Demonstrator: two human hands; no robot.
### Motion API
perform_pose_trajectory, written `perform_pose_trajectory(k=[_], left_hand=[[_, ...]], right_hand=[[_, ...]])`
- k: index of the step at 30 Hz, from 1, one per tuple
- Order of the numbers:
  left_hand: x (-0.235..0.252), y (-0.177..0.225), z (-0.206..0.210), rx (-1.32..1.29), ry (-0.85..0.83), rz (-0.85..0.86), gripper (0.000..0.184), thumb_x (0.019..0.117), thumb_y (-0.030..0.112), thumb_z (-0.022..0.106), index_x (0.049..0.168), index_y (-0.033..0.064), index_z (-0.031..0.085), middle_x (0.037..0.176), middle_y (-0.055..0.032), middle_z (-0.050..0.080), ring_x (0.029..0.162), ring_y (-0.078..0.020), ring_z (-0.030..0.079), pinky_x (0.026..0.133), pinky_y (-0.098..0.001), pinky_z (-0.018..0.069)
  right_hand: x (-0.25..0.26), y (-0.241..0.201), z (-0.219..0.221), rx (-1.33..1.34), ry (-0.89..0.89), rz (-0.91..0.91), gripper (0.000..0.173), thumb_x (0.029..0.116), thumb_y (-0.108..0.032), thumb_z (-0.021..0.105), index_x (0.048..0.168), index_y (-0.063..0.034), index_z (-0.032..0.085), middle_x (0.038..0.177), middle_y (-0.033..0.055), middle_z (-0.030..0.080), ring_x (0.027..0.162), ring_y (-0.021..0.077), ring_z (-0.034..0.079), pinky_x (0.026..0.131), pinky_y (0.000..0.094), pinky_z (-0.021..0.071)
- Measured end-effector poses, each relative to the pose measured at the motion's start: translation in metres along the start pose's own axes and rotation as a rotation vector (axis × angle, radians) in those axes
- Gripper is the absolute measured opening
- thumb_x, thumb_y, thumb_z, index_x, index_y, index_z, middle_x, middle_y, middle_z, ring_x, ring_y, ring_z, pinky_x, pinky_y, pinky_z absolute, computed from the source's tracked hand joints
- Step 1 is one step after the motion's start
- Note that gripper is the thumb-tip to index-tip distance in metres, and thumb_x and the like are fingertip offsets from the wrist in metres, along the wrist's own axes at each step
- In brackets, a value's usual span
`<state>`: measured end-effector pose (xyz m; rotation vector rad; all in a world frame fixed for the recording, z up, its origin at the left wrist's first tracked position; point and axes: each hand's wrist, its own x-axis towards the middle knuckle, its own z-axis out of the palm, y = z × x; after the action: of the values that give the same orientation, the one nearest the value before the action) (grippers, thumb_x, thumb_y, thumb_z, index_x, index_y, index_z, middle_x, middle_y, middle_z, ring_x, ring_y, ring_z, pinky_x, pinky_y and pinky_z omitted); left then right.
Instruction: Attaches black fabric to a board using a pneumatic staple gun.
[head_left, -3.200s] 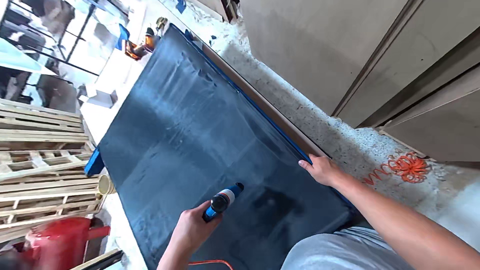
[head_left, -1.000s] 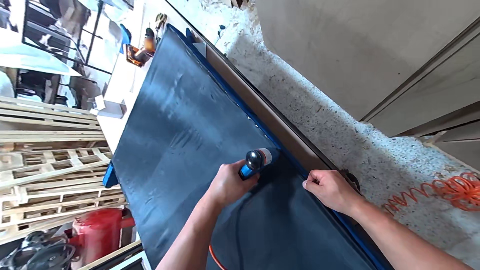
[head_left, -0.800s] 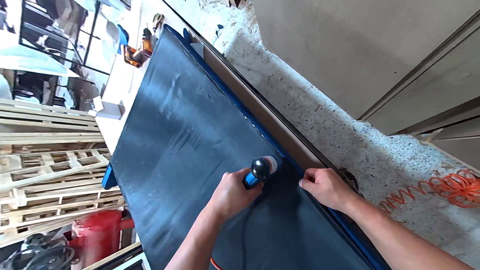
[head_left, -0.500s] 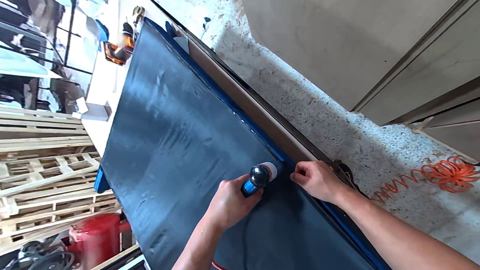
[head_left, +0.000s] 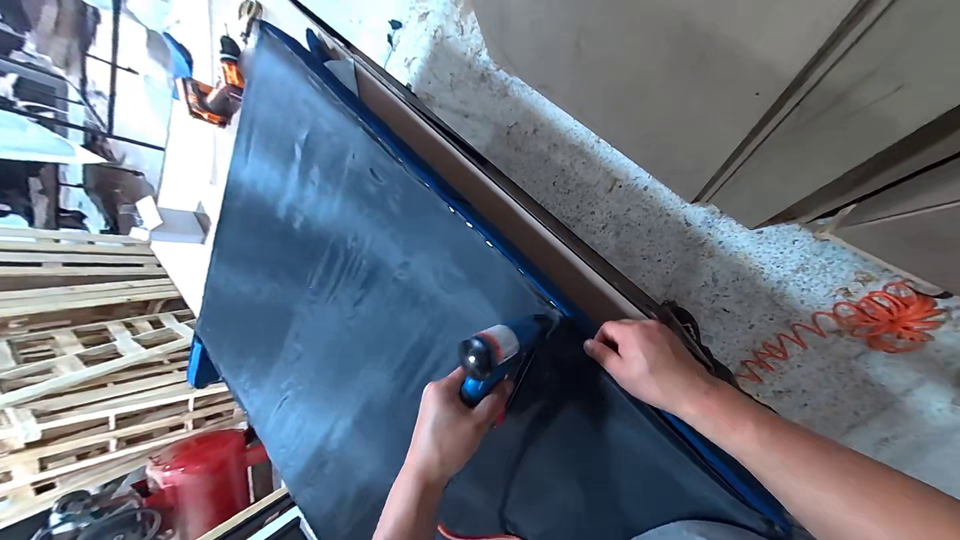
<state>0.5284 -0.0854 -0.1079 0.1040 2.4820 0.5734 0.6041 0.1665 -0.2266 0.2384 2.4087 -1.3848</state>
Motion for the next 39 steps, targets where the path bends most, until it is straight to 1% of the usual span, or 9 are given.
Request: perform_pose_trajectory(k=[3, 5, 8, 15, 20, 25, 31, 35, 39], left_hand=[[-0.027, -0.009, 0.006, -0.039, 0.022, -0.012, 0.027, 0.0852, 0.045, 0.071, 0.09, 0.0181, 0.072, 0.065, 0.0044, 0.069, 0.053, -0.0114, 0.066, 0.05, -0.0338, 0.0593], [-0.037, -0.01, 0.011, 0.004, 0.021, 0.015, 0.027, 0.0849, 0.047, 0.07, 0.09, 0.0201, 0.073, 0.065, 0.0064, 0.068, 0.052, -0.0088, 0.065, 0.048, -0.0316, 0.0579], [-0.042, -0.007, 0.018, 0.051, 0.012, 0.046, 0.025, 0.0847, 0.046, 0.071, 0.09, 0.0218, 0.073, 0.064, 0.0074, 0.067, 0.05, -0.0076, 0.064, 0.047, -0.0309, 0.0568], [-0.032, 0.02, 0.025, 0.229, 0.046, 0.142, 0.02, 0.0856, 0.043, 0.072, 0.091, 0.0232, 0.073, 0.064, 0.0099, 0.065, 0.054, -0.0031, 0.061, 0.049, -0.0304, 0.053], [-0.017, 0.026, 0.027, 0.316, 0.049, 0.178, 0.022, 0.0877, 0.042, 0.074, 0.085, 0.0207, 0.069, 0.06, 0.0058, 0.061, 0.052, -0.0088, 0.06, 0.048, -0.0372, 0.0497], [-0.008, 0.022, 0.032, 0.285, 0.036, 0.162, 0.021, 0.0866, 0.041, 0.074, 0.089, 0.0204, 0.072, 0.065, 0.0053, 0.065, 0.057, -0.0088, 0.063, 0.053, -0.0393, 0.0534], [-0.016, 0.03, 0.038, 0.283, -0.026, 0.111, 0.018, 0.0884, 0.034, 0.076, 0.094, 0.0177, 0.071, 0.069, 0.0021, 0.067, 0.059, -0.0123, 0.065, 0.055, -0.0428, 0.0552], [-0.036, 0.036, 0.057, 0.258, -0.092, 0.107, 0.018, 0.0861, 0.037, 0.073, 0.091, 0.0191, 0.071, 0.066, 0.0058, 0.066, 0.057, -0.0076, 0.064, 0.054, -0.0365, 0.0561], [-0.057, 0.041, 0.073, 0.257, -0.137, 0.093, 0.02, 0.085, 0.039, 0.073, 0.09, 0.0192, 0.071, 0.066, 0.0069, 0.065, 0.058, -0.0061, 0.063, 0.055, -0.0337, 0.0558]], right_hand=[[-0.06, 0.017, 0.004, -0.115, 0.076, -0.042, 0.038, 0.0943, -0.053, 0.067, 0.087, -0.016, 0.072, 0.078, -0.0007, 0.067, 0.073, 0.017, 0.067, 0.067, 0.0426, 0.0577], [-0.091, 0.029, 0.013, -0.18, 0.155, -0.05, 0.034, 0.0894, -0.049, 0.074, 0.081, -0.0168, 0.068, 0.074, -0.002, 0.064, 0.073, 0.0165, 0.066, 0.07, 0.041, 0.0558], [-0.11, 0.036, 0.019, -0.23, 0.205, -0.042, 0.029, 0.0932, -0.039, 0.071, 0.077, -0.0152, 0.067, 0.072, -0.0008, 0.064, 0.074, 0.0172, 0.066, 0.071, 0.0394, 0.0553], [-0.102, 0.034, 0.018, -0.196, 0.141, -0.008, 0.027, 0.0986, -0.029, 0.06, 0.077, -0.0135, 0.065, 0.073, 0.0016, 0.063, 0.074, 0.0198, 0.066, 0.066, 0.0414, 0.0541], [-0.104, 0.056, 0.013, -0.085, 0.067, 0.017, 0.039, 0.1008, -0.046, 0.06, 0.078, -0.0147, 0.064, 0.074, 0.0002, 0.059, 0.071, 0.0172, 0.063, 0.061, 0.0392, 0.0538], [-0.097, 0.072, 0.01, -0.084, -0.044, -0.143, 0.04, 0.1072, -0.042, 0.049, 0.081, -0.0151, 0.062, 0.077, -0.0014, 0.06, 0.078, 0.0147, 0.063, 0.07, 0.0348, 0.0539], [-0.097, 0.077, 0.012, -0.062, -0.014, -0.209, 0.041, 0.1081, -0.041, 0.047, 0.08, -0.0143, 0.062, 0.078, -0.0009, 0.061, 0.082, 0.0151, 0.064, 0.075, 0.0352, 0.054], [-0.095, 0.077, 0.009, -0.061, -0.063, -0.172, 0.045, 0.1078, -0.045, 0.045, 0.085, -0.0122, 0.066, 0.083, 0.0024, 0.064, 0.087, 0.0189, 0.066, 0.077, 0.039, 0.0551], [-0.096, 0.08, 0.01, -0.026, -0.039, -0.204, 0.045, 0.1074, -0.046, 0.045, 0.079, -0.014, 0.061, 0.077, 0.0003, 0.059, 0.08, 0.0161, 0.062, 0.071, 0.0356, 0.0519]])
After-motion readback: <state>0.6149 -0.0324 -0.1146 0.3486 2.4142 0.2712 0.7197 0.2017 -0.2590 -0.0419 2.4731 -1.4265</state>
